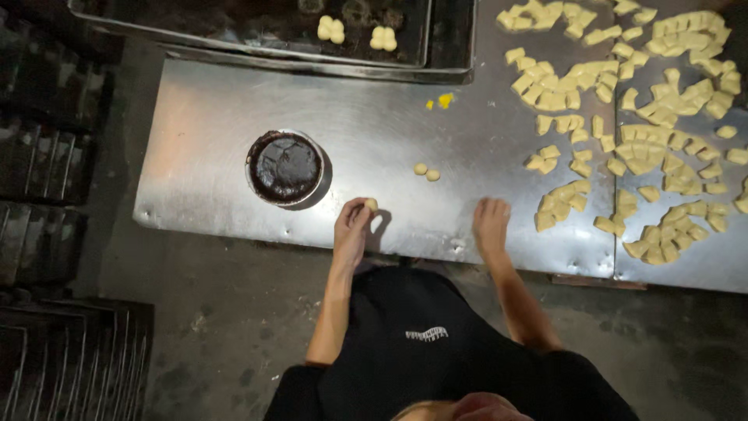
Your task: The person picks up small portions of dough, fills them with a dark paste from a bowl, rolls them into balls, and places them onto a baking tray.
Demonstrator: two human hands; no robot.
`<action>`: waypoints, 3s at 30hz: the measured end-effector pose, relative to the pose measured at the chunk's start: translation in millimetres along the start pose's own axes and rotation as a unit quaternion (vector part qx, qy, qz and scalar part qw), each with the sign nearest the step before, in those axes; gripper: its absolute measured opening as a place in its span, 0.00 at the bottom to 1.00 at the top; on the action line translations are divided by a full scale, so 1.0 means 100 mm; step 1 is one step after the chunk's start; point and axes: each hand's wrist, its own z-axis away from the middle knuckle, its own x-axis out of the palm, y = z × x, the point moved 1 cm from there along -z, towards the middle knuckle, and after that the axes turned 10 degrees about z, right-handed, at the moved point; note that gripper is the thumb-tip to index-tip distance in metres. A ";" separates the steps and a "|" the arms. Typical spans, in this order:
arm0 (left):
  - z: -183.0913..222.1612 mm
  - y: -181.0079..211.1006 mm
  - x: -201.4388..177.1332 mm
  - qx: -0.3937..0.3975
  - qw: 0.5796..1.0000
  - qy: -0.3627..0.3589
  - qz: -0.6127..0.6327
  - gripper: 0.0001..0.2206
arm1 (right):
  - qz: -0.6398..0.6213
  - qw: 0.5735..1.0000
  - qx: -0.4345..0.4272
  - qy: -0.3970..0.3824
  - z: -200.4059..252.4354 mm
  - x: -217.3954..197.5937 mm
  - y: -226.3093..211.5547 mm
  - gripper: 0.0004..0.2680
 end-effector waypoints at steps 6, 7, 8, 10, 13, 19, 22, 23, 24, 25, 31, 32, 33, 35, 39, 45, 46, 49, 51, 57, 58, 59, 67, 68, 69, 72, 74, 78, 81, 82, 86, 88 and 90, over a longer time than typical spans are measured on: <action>-0.22 0.37 -0.13 -0.029 1.000 -0.004 0.008 0.13 | -0.034 0.999 -0.001 0.037 0.18 0.04 -0.48 0.04; -0.27 0.44 -0.11 -0.031 0.999 -0.008 -0.011 0.13 | -0.034 0.999 0.002 0.040 0.17 0.03 -0.44 0.04; -0.29 0.46 -0.10 -0.034 0.999 -0.006 -0.008 0.13 | -0.014 0.999 -0.013 0.027 0.18 -0.05 -0.28 0.04; -0.33 0.52 -0.13 -0.021 0.999 -0.010 0.043 0.13 | 0.028 0.999 0.014 0.025 0.14 -0.05 -0.07 0.05; -0.36 0.48 -0.14 -0.006 0.999 -0.007 0.049 0.14 | 0.010 0.997 0.073 0.035 -0.06 0.09 -0.05 0.04; 0.07 0.40 -0.14 0.012 0.999 0.014 0.032 0.18 | -0.125 0.984 0.117 0.048 0.39 -0.38 -0.29 0.12; 0.30 0.24 -0.18 0.031 0.995 0.033 0.093 0.19 | -0.326 0.920 0.217 0.011 0.27 -0.42 -0.18 0.13; 0.42 0.17 -0.19 0.025 0.995 0.043 0.091 0.19 | -0.338 0.908 0.239 -0.055 0.24 -0.43 -0.22 0.15; 0.44 0.11 -0.16 0.023 0.994 0.048 0.095 0.20 | -0.351 0.894 0.255 -0.114 0.12 -0.37 -0.31 0.17; 0.48 0.05 -0.12 0.021 0.994 0.052 0.099 0.20 | -0.362 0.907 0.186 -0.108 0.03 -0.35 -0.46 0.17; 0.56 -0.03 0.10 -0.001 0.998 0.029 0.062 0.17 | -0.304 0.949 0.033 -0.081 -0.57 -0.12 -1.05 0.14; 0.56 -0.02 0.11 0.003 0.997 0.037 0.064 0.17 | -0.306 0.947 0.027 -0.087 -0.65 -0.11 -1.08 0.14; 0.51 -0.01 0.11 0.011 0.997 0.032 0.068 0.17 | -0.249 0.967 0.002 -0.060 -0.74 -0.12 -1.11 0.15; 0.59 0.00 0.10 0.026 0.996 0.042 0.075 0.17 | -0.198 0.979 -0.034 -0.044 -0.73 -0.28 -1.27 0.16; 0.40 0.14 0.04 0.060 0.997 0.042 -0.012 0.17 | -0.398 0.879 -0.030 -0.259 -0.86 -0.79 -1.72 0.16; 0.18 0.31 -0.25 0.130 0.987 0.006 -0.092 0.14 | -0.586 0.686 0.008 -0.431 -0.86 -0.74 -2.51 0.14; 0.15 0.37 -0.31 0.134 0.985 0.032 -0.101 0.12 | -0.599 0.664 0.059 -0.444 -0.88 -0.67 -2.61 0.12; 0.11 0.61 -0.48 0.131 0.986 0.089 -0.050 0.10 | -0.687 0.478 0.181 -0.517 -0.98 -0.58 -2.86 0.12; 0.17 0.79 -0.53 0.170 0.964 0.124 -0.162 0.09 | -0.670 0.432 0.199 -0.570 -1.12 -0.52 -3.09 0.11; 0.25 1.08 -0.94 0.222 0.915 0.183 -0.281 0.08 | -0.519 0.578 0.010 -0.630 -1.58 -0.28 -3.70 0.09; 0.18 1.03 -1.05 0.195 0.935 0.225 -0.193 0.10 | -0.520 0.631 -0.171 -0.550 -1.68 -0.24 -3.79 0.08; 0.07 0.98 -1.15 0.193 0.936 0.228 -0.189 0.10 | -0.517 0.630 -0.170 -0.553 -1.75 -0.16 -3.88 0.08; -0.11 0.76 -1.44 0.116 0.970 0.215 -0.018 0.17 | -0.225 0.752 -0.460 -0.415 -1.78 0.24 -4.12 0.13; -0.13 0.81 -1.42 0.117 0.970 0.212 -0.019 0.17 | -0.224 0.754 -0.460 -0.412 -1.80 0.30 -4.12 0.13; -0.14 0.89 -1.38 0.150 0.971 0.182 -0.036 0.17 | -0.256 0.737 -0.435 -0.449 -1.86 0.37 -4.12 0.12; 0.00 1.16 -1.06 0.204 0.926 0.232 -0.216 0.18 | -0.333 0.694 -0.244 -0.589 -1.93 0.28 -3.91 0.09; 0.05 1.41 -0.85 0.231 0.848 0.301 -0.371 0.19 | -0.369 0.645 -0.077 -0.665 -1.95 0.13 -3.73 0.06; -0.05 1.44 -0.60 0.280 0.915 0.030 -0.288 0.16 | -0.618 0.414 0.148 -0.652 -1.76 -0.19 -3.32 0.07; -0.23 1.14 -0.61 0.138 0.980 0.000 -0.143 0.16 | -0.670 0.400 0.193 -0.596 -1.50 -0.34 -3.05 0.08; -0.25 1.04 -0.60 0.078 0.996 -0.018 -0.040 0.17 | -0.681 0.416 0.202 -0.567 -1.41 -0.41 -2.98 0.08; -0.20 0.77 -0.31 0.014 0.966 -0.034 0.257 0.16 | -0.734 0.403 0.244 -0.489 -1.15 -0.79 -2.76 0.10; -0.12 0.76 -0.08 -0.004 0.960 -0.032 0.278 0.18 | -0.702 0.554 0.202 -0.400 -1.01 -1.00 -2.64 0.17; 0.03 0.80 0.14 -0.003 0.975 -0.058 0.216 0.20 | -0.637 0.694 0.108 -0.318 -0.90 -1.17 -2.49 0.17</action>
